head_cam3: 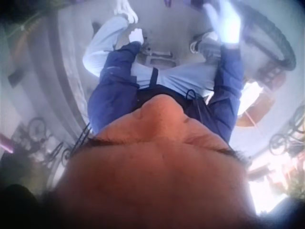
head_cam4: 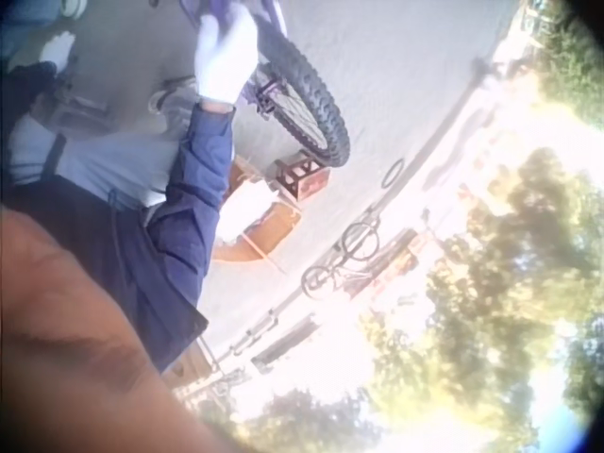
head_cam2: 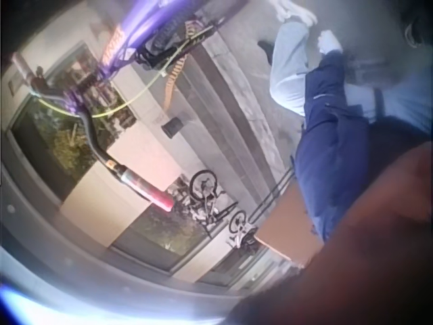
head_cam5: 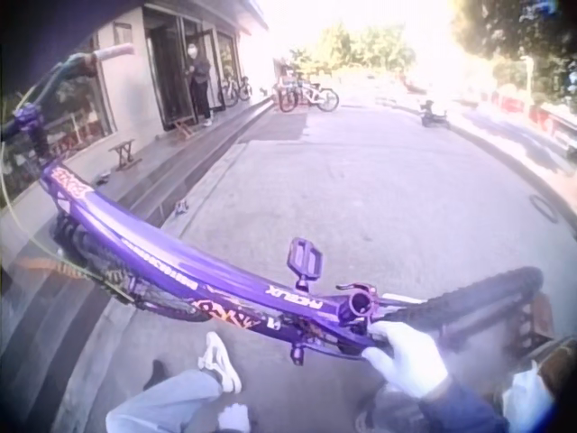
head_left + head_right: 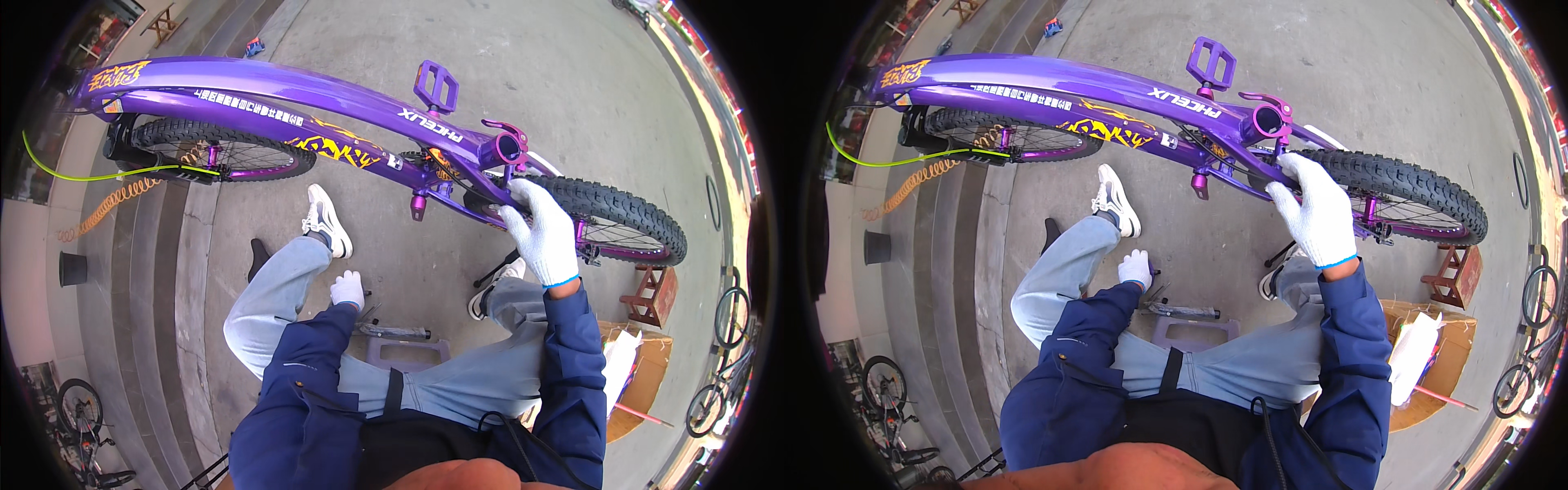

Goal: The person assembles a purple mountain bike by attaching pedals, inserting the seat post, and mounting the saddle. They use a wrench to tighten the pedal bolts and adjust the seat height before securing the saddle in place.

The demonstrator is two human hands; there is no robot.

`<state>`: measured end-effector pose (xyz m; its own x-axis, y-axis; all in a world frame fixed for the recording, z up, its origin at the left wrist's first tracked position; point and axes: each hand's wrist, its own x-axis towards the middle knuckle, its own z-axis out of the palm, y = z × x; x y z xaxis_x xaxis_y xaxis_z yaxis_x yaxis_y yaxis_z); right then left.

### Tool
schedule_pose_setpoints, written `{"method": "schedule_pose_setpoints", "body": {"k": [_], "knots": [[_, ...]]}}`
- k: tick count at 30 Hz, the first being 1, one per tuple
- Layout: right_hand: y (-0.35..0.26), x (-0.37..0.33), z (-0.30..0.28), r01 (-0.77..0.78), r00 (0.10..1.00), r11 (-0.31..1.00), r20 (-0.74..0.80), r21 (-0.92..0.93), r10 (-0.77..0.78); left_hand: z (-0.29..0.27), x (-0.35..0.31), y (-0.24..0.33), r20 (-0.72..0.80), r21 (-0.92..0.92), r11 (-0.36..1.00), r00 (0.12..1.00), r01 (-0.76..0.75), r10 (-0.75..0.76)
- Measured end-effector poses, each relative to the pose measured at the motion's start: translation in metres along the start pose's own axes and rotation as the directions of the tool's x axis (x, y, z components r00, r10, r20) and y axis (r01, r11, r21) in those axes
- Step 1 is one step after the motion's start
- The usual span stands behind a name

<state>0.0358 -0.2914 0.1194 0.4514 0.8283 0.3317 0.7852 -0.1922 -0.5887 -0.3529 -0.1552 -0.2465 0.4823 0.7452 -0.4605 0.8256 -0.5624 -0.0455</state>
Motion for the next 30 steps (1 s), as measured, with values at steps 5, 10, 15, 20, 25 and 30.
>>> {"method": "schedule_pose_setpoints", "body": {"k": [5, 10, 15, 20, 25, 30], "knots": [[-0.002, 0.001, -0.001, -0.051, 0.999, 0.999, 0.008, 0.019, 0.051, 0.024, 0.015, -0.015, 0.186, 0.126, 0.991, 0.980, 0.046, -0.070], [-0.002, 0.001, 0.000, -0.029, 1.000, 0.999, -0.010, -0.020, 0.029, 0.017, 0.022, -0.013, 0.212, 0.110, 0.993, 0.976, 0.034, -0.057], [-0.003, 0.001, -0.004, -0.035, 0.999, 0.999, 0.007, 0.005, 0.035, -0.023, 0.032, 0.006, 0.368, -0.190, 0.941, 0.869, -0.278, 0.331], [-0.007, 0.003, -0.006, -0.015, 1.000, 1.000, -0.009, -0.012, 0.015, -0.072, 0.056, 0.064, 0.081, -0.621, 0.765, 0.957, -0.170, 0.279], [-0.006, 0.001, -0.006, -0.004, 1.000, 1.000, -0.006, -0.003, 0.004, -0.126, 0.087, 0.141, -0.038, -0.804, 0.556, 0.950, -0.213, 0.308], [-0.003, -0.003, -0.009, 0.054, 0.998, 0.998, -0.018, 0.035, -0.053, -0.130, 0.107, 0.169, -0.011, -0.792, 0.596, 0.980, -0.128, 0.196]]}}
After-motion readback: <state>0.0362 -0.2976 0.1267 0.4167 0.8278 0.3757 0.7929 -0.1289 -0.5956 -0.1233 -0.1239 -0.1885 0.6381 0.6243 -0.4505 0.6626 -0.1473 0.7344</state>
